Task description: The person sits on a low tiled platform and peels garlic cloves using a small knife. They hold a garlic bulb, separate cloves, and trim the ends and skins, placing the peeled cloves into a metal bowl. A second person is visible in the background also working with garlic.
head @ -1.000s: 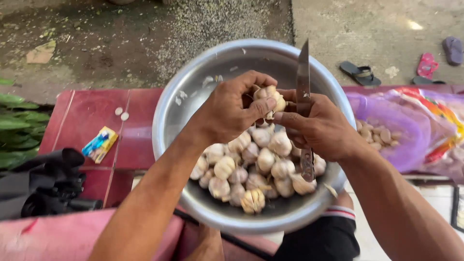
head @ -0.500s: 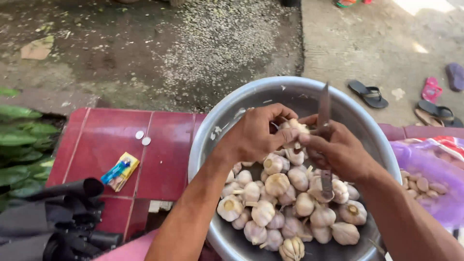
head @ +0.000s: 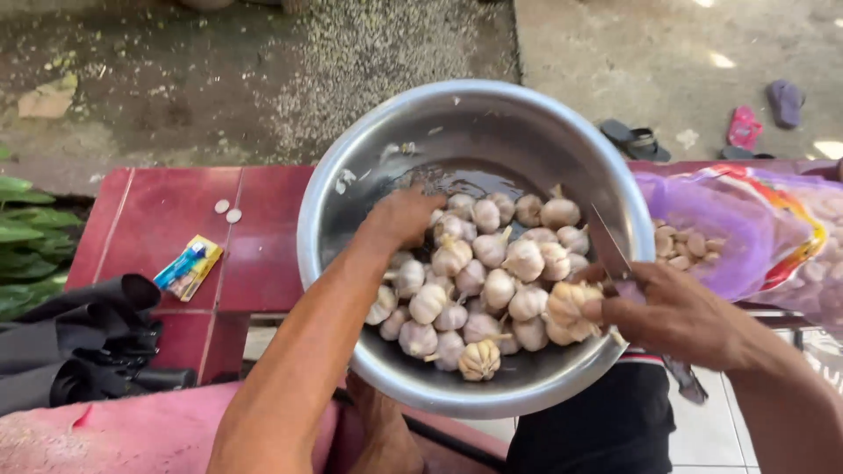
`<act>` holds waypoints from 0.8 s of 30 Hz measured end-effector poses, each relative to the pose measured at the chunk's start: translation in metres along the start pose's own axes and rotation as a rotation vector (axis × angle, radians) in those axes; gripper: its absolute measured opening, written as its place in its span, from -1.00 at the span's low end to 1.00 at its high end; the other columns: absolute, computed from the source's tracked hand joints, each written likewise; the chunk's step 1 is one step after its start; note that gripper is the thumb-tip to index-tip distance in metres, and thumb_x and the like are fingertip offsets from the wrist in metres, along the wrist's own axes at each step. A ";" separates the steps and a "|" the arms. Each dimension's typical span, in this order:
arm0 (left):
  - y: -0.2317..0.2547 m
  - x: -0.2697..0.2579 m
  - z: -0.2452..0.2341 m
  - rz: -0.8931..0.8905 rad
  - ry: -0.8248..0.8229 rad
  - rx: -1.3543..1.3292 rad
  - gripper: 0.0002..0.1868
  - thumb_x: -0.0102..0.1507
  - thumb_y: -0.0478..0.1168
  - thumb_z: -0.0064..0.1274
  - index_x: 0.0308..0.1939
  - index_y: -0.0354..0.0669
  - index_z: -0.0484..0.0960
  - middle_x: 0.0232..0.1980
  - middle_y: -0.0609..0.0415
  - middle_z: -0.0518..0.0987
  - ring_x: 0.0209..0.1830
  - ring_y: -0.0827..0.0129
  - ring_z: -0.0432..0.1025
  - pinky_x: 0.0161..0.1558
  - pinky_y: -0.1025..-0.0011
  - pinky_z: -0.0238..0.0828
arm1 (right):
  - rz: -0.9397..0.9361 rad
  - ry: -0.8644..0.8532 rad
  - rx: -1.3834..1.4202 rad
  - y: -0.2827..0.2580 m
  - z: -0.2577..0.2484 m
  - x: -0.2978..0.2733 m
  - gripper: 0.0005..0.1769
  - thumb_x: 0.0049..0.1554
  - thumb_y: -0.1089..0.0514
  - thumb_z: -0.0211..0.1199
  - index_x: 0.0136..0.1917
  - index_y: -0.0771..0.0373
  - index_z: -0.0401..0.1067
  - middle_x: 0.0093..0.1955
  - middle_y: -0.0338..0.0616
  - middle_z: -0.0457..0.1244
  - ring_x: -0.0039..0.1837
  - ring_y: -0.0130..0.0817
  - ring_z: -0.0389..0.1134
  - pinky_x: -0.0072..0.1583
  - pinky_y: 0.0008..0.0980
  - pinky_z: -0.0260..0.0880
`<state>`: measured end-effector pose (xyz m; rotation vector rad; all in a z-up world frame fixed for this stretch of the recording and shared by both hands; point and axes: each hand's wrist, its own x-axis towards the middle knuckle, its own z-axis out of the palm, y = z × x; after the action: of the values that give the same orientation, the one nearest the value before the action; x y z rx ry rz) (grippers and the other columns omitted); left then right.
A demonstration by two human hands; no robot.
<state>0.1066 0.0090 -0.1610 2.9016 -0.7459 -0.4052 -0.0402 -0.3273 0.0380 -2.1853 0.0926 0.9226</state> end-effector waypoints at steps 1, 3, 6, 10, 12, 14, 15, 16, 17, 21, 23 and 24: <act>0.020 -0.020 -0.037 0.001 0.001 0.002 -0.37 -0.01 -0.28 0.30 0.14 0.17 0.49 0.08 -0.20 0.47 -0.10 -0.21 0.55 -0.02 0.00 0.51 | -0.001 0.002 0.001 0.005 -0.002 -0.003 -0.38 0.06 -0.09 0.25 0.37 0.08 0.57 -0.33 -0.02 0.27 -0.35 -0.21 0.30 -0.32 -0.28 0.36; 0.057 -0.061 -0.105 -0.408 -0.200 -0.544 -0.35 0.26 -0.48 0.02 0.42 0.07 0.43 0.37 -0.06 0.49 0.27 0.14 0.45 0.45 0.19 0.24 | 0.135 0.077 0.414 0.018 0.000 -0.003 -0.56 0.09 0.27 0.35 0.25 0.36 0.54 -0.15 0.27 0.38 -0.26 0.01 0.32 -0.22 -0.14 0.36; 0.055 -0.066 -0.128 -0.319 -0.086 -0.426 -0.15 0.12 -0.36 0.34 0.47 0.06 0.37 0.35 -0.15 0.47 -0.08 0.19 0.58 0.10 0.23 0.55 | -0.117 0.035 0.452 0.076 -0.006 0.029 -0.68 0.15 0.24 0.29 0.17 0.39 0.52 -0.60 -0.05 0.02 -0.55 -0.32 0.02 -0.46 -0.39 -0.11; 0.130 -0.115 -0.185 -0.255 -0.120 -0.472 -0.32 0.16 -0.27 0.30 0.35 0.11 0.45 0.23 -0.05 0.37 -0.25 0.30 0.55 -0.40 0.55 0.67 | -0.180 0.006 0.490 0.093 -0.007 0.046 -0.76 0.18 0.20 0.26 0.06 0.42 0.50 -0.64 -0.05 0.05 -0.57 -0.35 0.02 -0.47 -0.40 -0.09; 0.169 -0.134 -0.186 -0.173 -0.350 -0.591 -0.25 0.06 -0.21 0.32 0.34 0.39 0.55 0.15 0.11 0.41 0.10 0.28 0.42 0.33 0.24 0.27 | -0.142 -0.057 0.611 0.096 -0.006 0.046 -0.68 0.16 0.21 0.24 0.15 0.42 0.52 -0.62 -0.10 0.00 -0.60 -0.38 -0.04 -0.47 -0.37 0.05; 0.171 -0.132 -0.194 -0.195 -0.413 -0.600 -0.17 0.14 -0.10 0.26 0.49 0.39 0.31 0.39 -0.04 0.18 0.32 0.12 0.25 0.42 0.11 0.11 | -0.117 -0.062 0.608 0.092 -0.005 0.048 -0.65 0.14 0.24 0.23 0.17 0.43 0.52 -0.64 -0.10 -0.04 -0.62 -0.38 -0.08 -0.49 -0.38 -0.09; 0.173 -0.130 -0.199 -0.204 -0.474 -0.604 -0.06 0.23 0.01 0.20 0.63 0.39 0.07 0.62 -0.18 -0.06 0.54 -0.04 0.09 0.52 -0.02 -0.05 | -0.093 -0.052 0.607 0.090 -0.005 0.047 -0.62 0.12 0.27 0.22 0.20 0.45 0.52 -0.67 -0.11 -0.08 -0.63 -0.38 -0.12 -0.52 -0.38 -0.22; 0.157 -0.119 -0.193 -0.204 -0.474 -0.603 -0.06 0.23 0.01 0.20 0.63 0.39 0.07 0.62 -0.18 -0.06 0.54 -0.04 0.09 0.52 -0.02 -0.05 | -0.095 -0.052 0.608 0.091 -0.006 0.047 -0.62 0.12 0.27 0.22 0.20 0.45 0.52 -0.67 -0.11 -0.08 -0.63 -0.38 -0.12 -0.52 -0.38 -0.22; 0.140 -0.108 -0.186 -0.295 -0.343 -0.464 -0.21 0.18 -0.31 -0.06 0.51 0.26 0.23 0.50 -0.19 0.10 0.20 0.07 0.30 0.09 0.22 0.25 | -0.124 -0.057 0.590 0.091 -0.006 0.047 -0.62 0.13 0.24 0.23 0.19 0.44 0.54 -0.68 -0.12 -0.06 -0.65 -0.39 -0.11 -0.52 -0.40 -0.23; 0.068 -0.058 -0.135 -0.558 -0.461 -0.117 -0.08 0.26 -0.35 -0.12 0.64 0.40 -0.05 0.59 -0.19 -0.01 0.46 -0.23 0.20 0.36 0.02 0.31 | -0.148 -0.087 0.621 0.096 -0.005 0.049 -0.65 0.16 0.19 0.24 0.17 0.42 0.53 -0.72 -0.17 -0.05 -0.65 -0.44 -0.10 -0.23 -0.15 0.48; 0.061 -0.053 -0.116 -0.559 -0.447 -0.156 -0.03 0.24 -0.37 -0.09 0.64 0.48 -0.09 0.59 -0.17 -0.05 0.46 -0.26 0.18 0.31 0.07 0.38 | -0.112 -0.066 0.631 0.101 -0.005 0.054 -0.62 0.15 0.20 0.25 0.20 0.40 0.50 -0.70 -0.15 -0.07 -0.65 -0.41 -0.11 -0.29 -0.21 0.33; 0.058 -0.050 -0.105 -0.547 -0.441 -0.191 0.03 0.21 -0.39 -0.06 0.64 0.55 -0.12 0.60 -0.16 -0.09 0.46 -0.28 0.16 0.25 0.12 0.44 | -0.065 -0.037 0.648 0.106 -0.004 0.055 -0.59 0.13 0.21 0.26 0.24 0.38 0.47 -0.68 -0.13 -0.09 -0.64 -0.39 -0.12 -0.34 -0.26 0.17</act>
<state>0.0685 -0.0122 -0.0387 2.8123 0.0779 -1.1239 -0.0320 -0.3943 -0.0604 -1.5608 0.2622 0.7608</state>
